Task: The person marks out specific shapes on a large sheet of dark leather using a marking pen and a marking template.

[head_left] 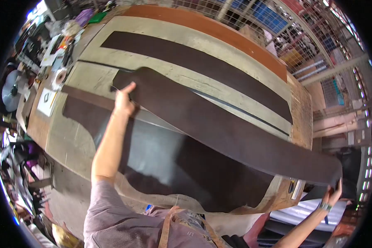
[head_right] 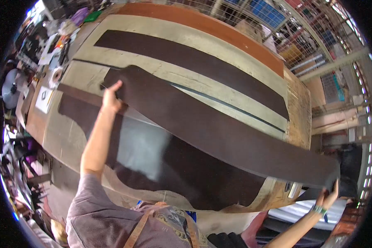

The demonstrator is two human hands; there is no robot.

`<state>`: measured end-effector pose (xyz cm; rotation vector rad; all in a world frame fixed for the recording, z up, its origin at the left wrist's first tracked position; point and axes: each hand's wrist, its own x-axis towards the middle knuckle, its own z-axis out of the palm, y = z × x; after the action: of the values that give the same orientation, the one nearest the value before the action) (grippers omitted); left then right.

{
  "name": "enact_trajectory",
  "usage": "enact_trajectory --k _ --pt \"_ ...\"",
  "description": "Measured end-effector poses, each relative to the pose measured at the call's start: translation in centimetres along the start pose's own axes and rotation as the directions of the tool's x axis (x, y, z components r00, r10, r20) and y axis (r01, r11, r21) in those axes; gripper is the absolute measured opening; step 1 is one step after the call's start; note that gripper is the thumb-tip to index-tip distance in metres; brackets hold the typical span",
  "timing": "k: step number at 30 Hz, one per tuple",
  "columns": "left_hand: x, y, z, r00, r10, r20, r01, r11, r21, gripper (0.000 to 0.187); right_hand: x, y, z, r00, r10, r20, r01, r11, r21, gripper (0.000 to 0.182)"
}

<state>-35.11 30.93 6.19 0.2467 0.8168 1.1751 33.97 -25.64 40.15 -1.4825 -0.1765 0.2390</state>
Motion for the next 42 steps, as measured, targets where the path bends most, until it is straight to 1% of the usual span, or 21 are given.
enact_trajectory --k 4,6,10,12,14,16,17,19,20,22,24,27,28,29,30,31,32,36,38,41,42 --pt "8.1 9.7 4.9 0.872 0.459 0.172 -0.490 0.808 0.326 0.044 8.7 2.5 7.7 0.990 0.026 0.138 -0.028 1.000 0.011 0.033" --pt "13.3 14.7 6.5 0.774 0.549 0.316 -0.633 0.660 0.404 0.044 11.0 3.5 13.7 0.990 -0.058 0.129 0.059 0.998 -0.005 0.030" --pt "19.8 19.9 10.9 0.627 0.725 0.283 -0.764 0.504 0.402 0.040 20.1 8.1 21.2 0.953 -0.298 0.065 0.301 0.953 -0.045 0.032" --pt "23.2 20.6 10.7 0.660 0.715 0.229 -0.740 0.568 0.360 0.039 21.3 12.7 26.7 0.920 -0.390 -0.037 0.388 0.920 -0.055 0.044" --pt "28.3 21.2 7.3 0.721 0.683 0.116 -0.552 0.466 0.691 0.060 21.9 18.1 30.9 0.938 -0.346 -0.014 0.338 0.923 -0.183 0.042" --pt "31.7 20.0 4.4 0.729 0.683 0.034 -0.283 0.257 0.924 0.076 26.5 27.8 31.8 0.930 -0.368 -0.024 0.249 0.676 -0.694 0.079" --pt "32.6 18.3 3.2 0.741 0.672 -0.016 -0.162 0.201 0.966 0.090 25.2 32.0 33.2 0.955 -0.278 0.104 0.201 0.348 -0.916 0.084" --pt "37.1 15.5 -5.4 0.558 0.725 0.404 -0.131 -0.404 0.905 0.087 24.7 44.3 32.8 0.957 -0.145 0.251 0.229 -0.154 -0.961 0.064" --pt "38.4 14.3 -8.8 0.476 0.634 0.609 -0.068 -0.664 0.745 0.085 22.5 49.0 32.5 0.978 -0.072 0.194 0.185 -0.120 -0.975 0.063" --pt "35.9 15.6 -6.9 0.798 0.485 0.358 0.040 -0.635 0.772 0.080 17.6 46.6 35.6 0.985 -0.132 0.115 0.111 -0.039 -0.993 0.064" --pt "36.1 16.1 -9.6 0.691 0.440 0.573 -0.124 -0.710 0.694 0.069 20.7 47.8 32.7 0.960 -0.112 0.257 0.248 -0.090 -0.965 0.065" --pt "38.9 18.8 -13.0 0.673 0.244 0.699 -0.274 -0.795 0.541 0.051 21.7 49.0 30.4 0.945 -0.168 0.282 0.273 -0.072 -0.959 0.069" --pt "37.8 18.4 -11.8 0.801 0.400 0.446 -0.163 -0.572 0.804 0.048 21.5 49.2 30.4 0.934 -0.184 0.306 0.292 -0.100 -0.951 0.070" --pt "40.4 21.1 -15.8 0.770 0.348 0.535 -0.099 -0.763 0.639 0.052 19.8 48.5 31.3 0.950 -0.170 0.264 0.248 -0.107 -0.963 0.072" --pt "42.2 23.6 -18.4 0.793 0.354 0.496 -0.009 -0.807 0.591 0.055 18.0 47.8 32.4 0.963 -0.152 0.221 0.207 -0.104 -0.973 0.073" --pt "44.6 25.8 -20.8 0.798 0.392 0.458 -0.043 -0.721 0.692 0.057 16.5 47.1 33.4 0.974 -0.137 0.179 0.173 -0.055 -0.983 0.075" --pt "44.0 25.4 -21.0 0.690 0.370 0.621 -0.195 -0.732 0.653 0.062 16.0 46.4 34.2 0.982 -0.121 0.142 0.143 -0.007 -0.990 0.077" --pt "43.4 26.6 -21.3 0.693 0.384 0.610 -0.147 -0.752 0.642 0.063 17.3 43.7 37.1 0.999 -0.043 -0.018 -0.008 0.218 -0.976 0.091" --pt "43.6 28.1 -23.3 0.720 0.359 0.594 -0.110 -0.786 0.609 0.061 17.3 42.4 39.4 0.986 -0.076 -0.146 -0.090 0.494 -0.865 0.066" --pt "43.0 30.3 -25.7 0.712 0.253 0.655 -0.172 -0.841 0.513 0.054 22.7 42.9 39.4 0.953 -0.275 -0.127 0.087 0.649 -0.756 0.039" --pt "42.9 31.1 -25.9 0.699 0.202 0.686 -0.208 -0.861 0.465 0.052 22.9 41.8 40.1 0.915 -0.346 -0.208 0.169 0.796 -0.581 0.029"
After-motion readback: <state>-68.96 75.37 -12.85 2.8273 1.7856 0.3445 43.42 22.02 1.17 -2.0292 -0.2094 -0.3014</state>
